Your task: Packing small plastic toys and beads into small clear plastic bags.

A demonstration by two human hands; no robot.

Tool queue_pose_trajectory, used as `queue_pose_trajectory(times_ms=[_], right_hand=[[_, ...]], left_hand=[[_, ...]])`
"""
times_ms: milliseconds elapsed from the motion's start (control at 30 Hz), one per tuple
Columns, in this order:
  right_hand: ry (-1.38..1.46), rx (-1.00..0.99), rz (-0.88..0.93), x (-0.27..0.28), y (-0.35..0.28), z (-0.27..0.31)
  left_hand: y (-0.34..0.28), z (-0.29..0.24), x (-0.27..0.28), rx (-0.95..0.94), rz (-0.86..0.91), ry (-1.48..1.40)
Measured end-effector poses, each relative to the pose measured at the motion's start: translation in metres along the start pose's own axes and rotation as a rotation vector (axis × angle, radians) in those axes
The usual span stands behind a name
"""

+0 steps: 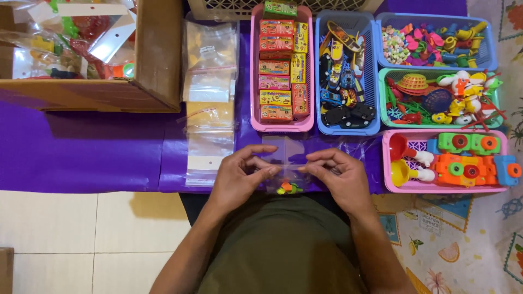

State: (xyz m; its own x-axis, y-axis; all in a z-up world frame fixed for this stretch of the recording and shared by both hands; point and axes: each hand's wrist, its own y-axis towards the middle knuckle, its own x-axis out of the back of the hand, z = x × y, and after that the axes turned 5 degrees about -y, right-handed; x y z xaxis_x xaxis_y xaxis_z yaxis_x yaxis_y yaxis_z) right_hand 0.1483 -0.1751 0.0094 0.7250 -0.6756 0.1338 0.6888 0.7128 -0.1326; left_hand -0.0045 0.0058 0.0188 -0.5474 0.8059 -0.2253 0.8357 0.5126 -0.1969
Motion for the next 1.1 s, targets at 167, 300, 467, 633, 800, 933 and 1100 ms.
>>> queue_pose_trajectory(times_ms=[167,300,467,633,800,933,1100], right_hand=[[0.011,-0.002,-0.014,-0.004,-0.003,0.004],[0.037,0.001,-0.003,-0.011,-0.001,0.008],[0.043,0.048,0.013,-0.02,0.0,0.009],[0.053,0.083,-0.022,-0.021,-0.001,0.007],[0.267,0.057,-0.035,-0.026,0.002,0.004],[0.086,0.007,-0.07,-0.046,-0.007,0.022],[0.014,0.064,-0.087,-0.051,-0.01,0.007]], left_hand=[[0.004,-0.001,0.003,-0.018,0.026,-0.01],[0.005,0.004,0.007,-0.098,0.089,0.069],[0.002,-0.003,0.002,-0.043,0.06,0.013],[-0.003,-0.016,0.011,-0.01,0.04,0.007],[-0.007,-0.002,0.017,-0.014,0.038,0.146],[-0.015,-0.032,0.031,0.087,-0.033,0.161],[-0.022,-0.096,0.076,-0.173,-0.198,0.32]])
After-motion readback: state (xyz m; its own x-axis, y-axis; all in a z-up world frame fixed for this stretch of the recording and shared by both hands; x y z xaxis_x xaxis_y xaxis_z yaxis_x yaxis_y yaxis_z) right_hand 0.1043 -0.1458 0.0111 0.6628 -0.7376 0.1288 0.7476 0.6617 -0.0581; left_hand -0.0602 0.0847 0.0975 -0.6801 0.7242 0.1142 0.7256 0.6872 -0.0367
